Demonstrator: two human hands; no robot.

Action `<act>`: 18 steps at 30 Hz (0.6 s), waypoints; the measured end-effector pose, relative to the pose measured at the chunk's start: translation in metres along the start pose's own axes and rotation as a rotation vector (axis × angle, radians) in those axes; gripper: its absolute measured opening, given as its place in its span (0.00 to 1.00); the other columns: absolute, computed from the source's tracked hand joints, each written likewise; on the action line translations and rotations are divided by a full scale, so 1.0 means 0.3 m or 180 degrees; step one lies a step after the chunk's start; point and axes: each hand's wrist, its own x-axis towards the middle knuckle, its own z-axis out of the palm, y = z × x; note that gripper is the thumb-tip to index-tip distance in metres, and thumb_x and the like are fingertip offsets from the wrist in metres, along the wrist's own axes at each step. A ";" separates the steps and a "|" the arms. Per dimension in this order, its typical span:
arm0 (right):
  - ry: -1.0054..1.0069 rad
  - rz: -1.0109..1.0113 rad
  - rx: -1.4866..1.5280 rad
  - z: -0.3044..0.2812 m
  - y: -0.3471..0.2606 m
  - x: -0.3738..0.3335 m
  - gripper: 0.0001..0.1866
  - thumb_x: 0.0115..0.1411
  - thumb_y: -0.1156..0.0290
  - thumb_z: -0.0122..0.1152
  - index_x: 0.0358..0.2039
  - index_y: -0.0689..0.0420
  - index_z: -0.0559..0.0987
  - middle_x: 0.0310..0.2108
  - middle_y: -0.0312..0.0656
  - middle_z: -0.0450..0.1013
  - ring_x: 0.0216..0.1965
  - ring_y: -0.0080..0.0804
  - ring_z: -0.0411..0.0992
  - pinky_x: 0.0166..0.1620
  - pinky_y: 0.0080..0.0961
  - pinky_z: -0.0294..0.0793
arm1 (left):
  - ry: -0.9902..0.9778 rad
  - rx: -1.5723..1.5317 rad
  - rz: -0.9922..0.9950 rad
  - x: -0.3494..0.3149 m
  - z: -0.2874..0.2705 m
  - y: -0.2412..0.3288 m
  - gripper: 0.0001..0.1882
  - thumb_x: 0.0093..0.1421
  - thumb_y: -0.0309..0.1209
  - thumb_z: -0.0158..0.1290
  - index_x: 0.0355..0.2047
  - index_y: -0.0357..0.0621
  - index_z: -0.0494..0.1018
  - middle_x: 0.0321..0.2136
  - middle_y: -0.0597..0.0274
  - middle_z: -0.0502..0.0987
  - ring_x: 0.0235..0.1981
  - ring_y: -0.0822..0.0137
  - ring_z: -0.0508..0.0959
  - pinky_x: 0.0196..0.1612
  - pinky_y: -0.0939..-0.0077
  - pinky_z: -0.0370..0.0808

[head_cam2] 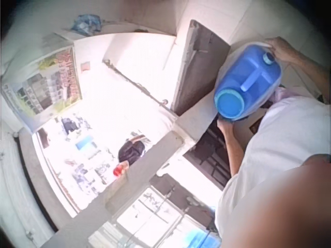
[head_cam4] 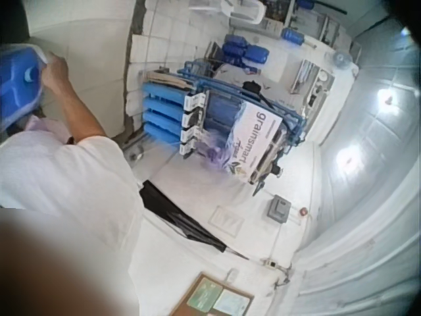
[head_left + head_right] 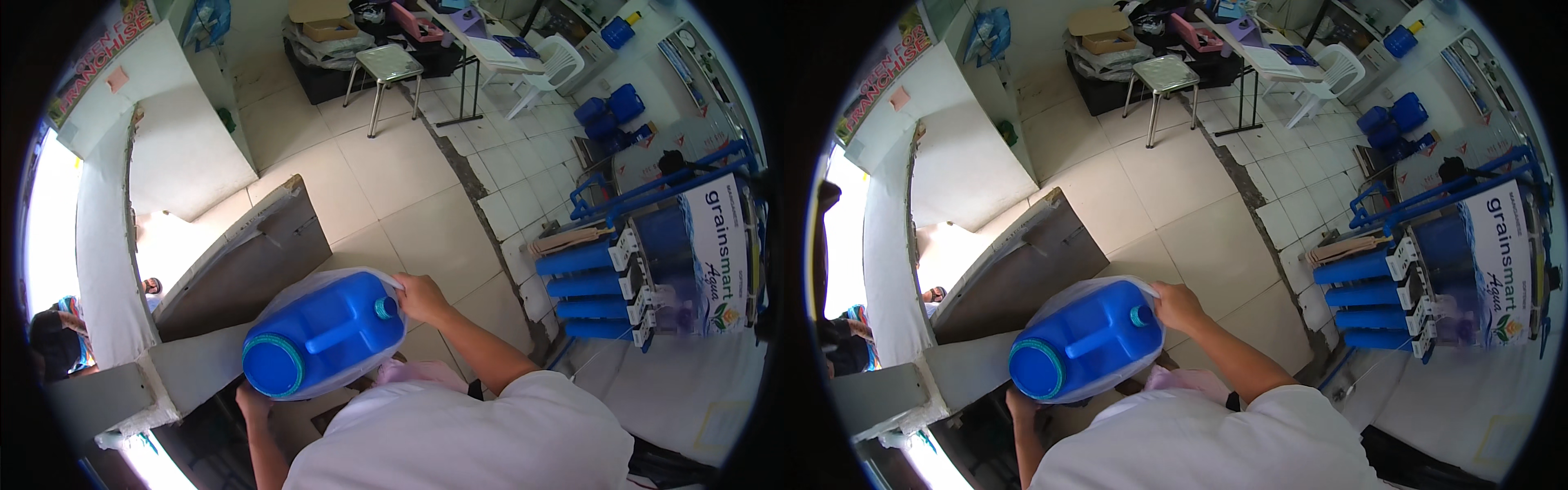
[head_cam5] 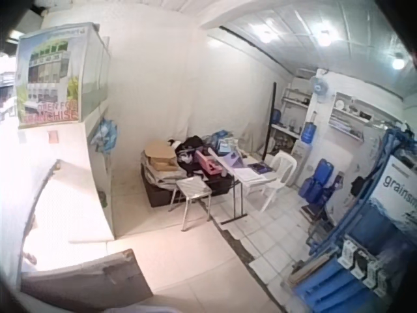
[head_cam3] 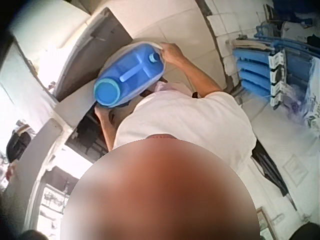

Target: The person assembles a blue plastic water dispenser by attaching a green spigot and securing the lid with a heat gun. They then place the dispenser into a plastic bag and tie it shut.

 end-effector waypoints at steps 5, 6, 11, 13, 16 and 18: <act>0.0560 -0.0499 0.0237 -0.175 -0.062 -0.103 0.17 0.56 0.76 0.53 0.45 0.57 0.81 0.29 0.54 0.78 0.29 0.46 0.78 0.36 0.36 0.76 | 0.0161 -0.0150 0.0323 -0.140 -0.298 0.162 0.13 0.63 0.27 0.48 0.42 0.34 0.79 0.20 0.61 0.76 0.13 0.73 0.71 0.15 0.76 0.68; 0.0634 -0.0586 0.0276 -0.219 -0.069 -0.118 0.17 0.55 0.76 0.53 0.46 0.57 0.81 0.30 0.53 0.78 0.29 0.44 0.78 0.37 0.35 0.77 | 0.0222 -0.0287 0.0296 -0.164 -0.350 0.201 0.14 0.64 0.27 0.47 0.45 0.35 0.79 0.22 0.60 0.77 0.13 0.74 0.69 0.14 0.79 0.67; 0.0817 -0.0628 0.0376 -0.444 -0.153 -0.241 0.18 0.55 0.76 0.54 0.47 0.57 0.81 0.38 0.49 0.80 0.36 0.39 0.79 0.42 0.29 0.77 | 0.0668 -0.0398 0.0501 -0.296 -0.533 0.367 0.21 0.64 0.25 0.44 0.56 0.45 0.75 0.24 0.65 0.73 0.13 0.80 0.65 0.15 0.84 0.64; 0.0883 -0.0746 0.0381 -0.531 -0.202 -0.298 0.18 0.56 0.75 0.55 0.47 0.56 0.81 0.38 0.48 0.81 0.34 0.38 0.79 0.41 0.28 0.77 | 0.0871 -0.0272 0.0525 -0.352 -0.606 0.411 0.19 0.65 0.25 0.45 0.56 0.45 0.75 0.28 0.64 0.75 0.15 0.81 0.65 0.17 0.86 0.63; 0.0920 -0.0700 0.0308 -0.644 -0.283 -0.370 0.18 0.56 0.73 0.57 0.48 0.54 0.81 0.35 0.46 0.80 0.31 0.35 0.77 0.38 0.28 0.76 | 0.1522 -0.0444 0.0998 -0.422 -0.656 0.459 0.17 0.65 0.25 0.48 0.52 0.44 0.76 0.30 0.64 0.77 0.22 0.77 0.71 0.25 0.84 0.69; 0.1197 -0.0896 -0.0015 -0.687 -0.337 -0.438 0.19 0.55 0.72 0.60 0.49 0.52 0.81 0.31 0.43 0.78 0.29 0.34 0.76 0.36 0.28 0.76 | 0.2680 -0.0085 0.2170 -0.471 -0.644 0.489 0.31 0.62 0.35 0.61 0.61 0.34 0.64 0.36 0.49 0.81 0.27 0.55 0.83 0.30 0.72 0.82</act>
